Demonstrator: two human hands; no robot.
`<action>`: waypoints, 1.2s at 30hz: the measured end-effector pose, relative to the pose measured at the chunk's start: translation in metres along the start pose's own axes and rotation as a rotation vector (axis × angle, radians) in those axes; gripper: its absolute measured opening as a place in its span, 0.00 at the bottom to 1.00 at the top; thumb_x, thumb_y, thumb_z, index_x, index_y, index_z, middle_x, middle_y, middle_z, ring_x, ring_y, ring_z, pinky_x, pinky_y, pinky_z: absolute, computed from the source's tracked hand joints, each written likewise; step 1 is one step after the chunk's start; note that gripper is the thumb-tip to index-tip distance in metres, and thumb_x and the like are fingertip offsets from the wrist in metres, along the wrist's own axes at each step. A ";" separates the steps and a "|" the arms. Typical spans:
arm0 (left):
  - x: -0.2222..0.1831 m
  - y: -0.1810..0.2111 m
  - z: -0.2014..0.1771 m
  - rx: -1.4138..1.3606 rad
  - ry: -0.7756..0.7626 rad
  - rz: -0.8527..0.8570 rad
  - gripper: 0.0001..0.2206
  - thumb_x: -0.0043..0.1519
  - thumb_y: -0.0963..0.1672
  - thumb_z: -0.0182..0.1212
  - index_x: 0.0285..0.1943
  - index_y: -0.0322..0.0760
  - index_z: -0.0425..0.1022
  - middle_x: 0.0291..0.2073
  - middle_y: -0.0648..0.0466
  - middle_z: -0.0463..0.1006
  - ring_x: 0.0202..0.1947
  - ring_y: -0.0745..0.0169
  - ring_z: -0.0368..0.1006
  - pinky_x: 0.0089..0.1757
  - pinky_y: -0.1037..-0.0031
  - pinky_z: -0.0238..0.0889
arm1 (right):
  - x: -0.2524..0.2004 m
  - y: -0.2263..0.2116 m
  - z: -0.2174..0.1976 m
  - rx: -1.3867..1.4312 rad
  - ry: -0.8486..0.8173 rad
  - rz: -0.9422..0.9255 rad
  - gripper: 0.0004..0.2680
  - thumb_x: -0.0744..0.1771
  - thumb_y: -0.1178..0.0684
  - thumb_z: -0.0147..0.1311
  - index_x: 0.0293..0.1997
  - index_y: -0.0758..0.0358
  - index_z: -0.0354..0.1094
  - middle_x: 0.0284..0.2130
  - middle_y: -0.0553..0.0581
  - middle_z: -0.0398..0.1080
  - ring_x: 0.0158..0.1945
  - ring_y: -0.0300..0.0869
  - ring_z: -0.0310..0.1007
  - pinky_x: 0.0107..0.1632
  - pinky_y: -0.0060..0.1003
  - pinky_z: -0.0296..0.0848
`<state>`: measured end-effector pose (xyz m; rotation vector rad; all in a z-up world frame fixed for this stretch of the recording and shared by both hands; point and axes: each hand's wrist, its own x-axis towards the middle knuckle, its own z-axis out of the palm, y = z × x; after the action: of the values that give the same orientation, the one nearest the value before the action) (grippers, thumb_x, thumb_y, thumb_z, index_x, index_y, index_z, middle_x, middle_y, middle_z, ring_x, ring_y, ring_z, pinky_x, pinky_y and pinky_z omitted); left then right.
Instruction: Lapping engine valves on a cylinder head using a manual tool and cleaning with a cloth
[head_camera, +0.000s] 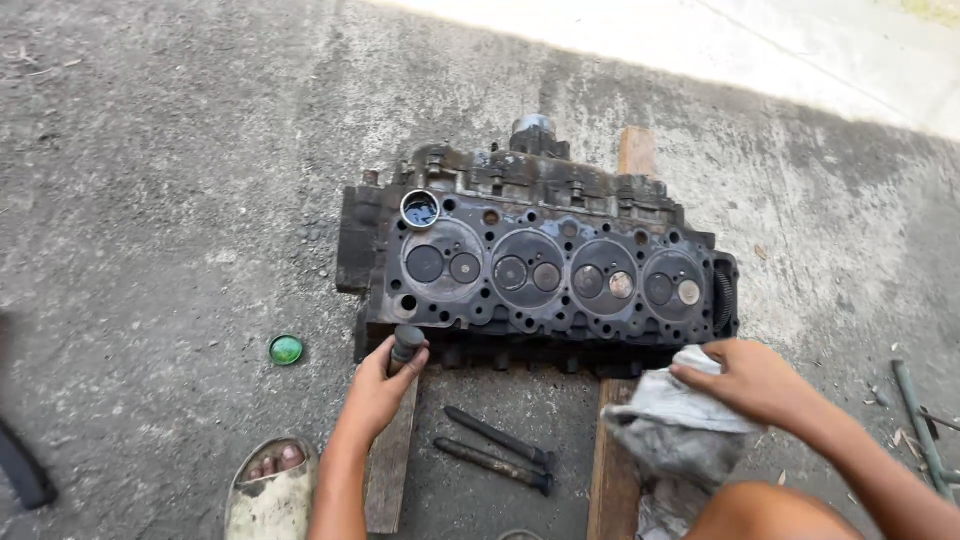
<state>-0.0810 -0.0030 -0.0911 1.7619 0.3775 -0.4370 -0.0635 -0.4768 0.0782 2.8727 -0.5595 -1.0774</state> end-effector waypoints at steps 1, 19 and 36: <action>-0.001 -0.003 -0.001 0.001 0.000 -0.001 0.17 0.66 0.50 0.71 0.61 0.44 0.88 0.45 0.58 0.92 0.43 0.65 0.82 0.48 0.70 0.73 | 0.001 -0.010 -0.002 0.001 -0.001 -0.001 0.22 0.70 0.29 0.58 0.40 0.60 0.86 0.24 0.53 0.84 0.20 0.36 0.79 0.25 0.27 0.76; 0.019 -0.024 -0.004 -0.073 0.285 0.247 0.18 0.67 0.51 0.73 0.62 0.41 0.85 0.56 0.41 0.87 0.63 0.28 0.79 0.61 0.40 0.71 | 0.049 -0.303 0.030 0.518 0.362 -0.453 0.15 0.66 0.35 0.58 0.49 0.48 0.83 0.42 0.61 0.85 0.53 0.66 0.83 0.55 0.61 0.80; 0.075 -0.027 -0.018 0.013 0.426 0.264 0.18 0.61 0.48 0.75 0.57 0.37 0.90 0.57 0.41 0.86 0.62 0.27 0.79 0.61 0.41 0.71 | 0.126 -0.350 0.073 0.353 0.632 -0.315 0.16 0.64 0.42 0.70 0.57 0.48 0.79 0.53 0.54 0.76 0.49 0.70 0.85 0.51 0.67 0.85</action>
<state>-0.0264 0.0224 -0.1466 1.8828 0.4322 0.1295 0.0902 -0.1847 -0.1076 3.4222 -0.2779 -0.0222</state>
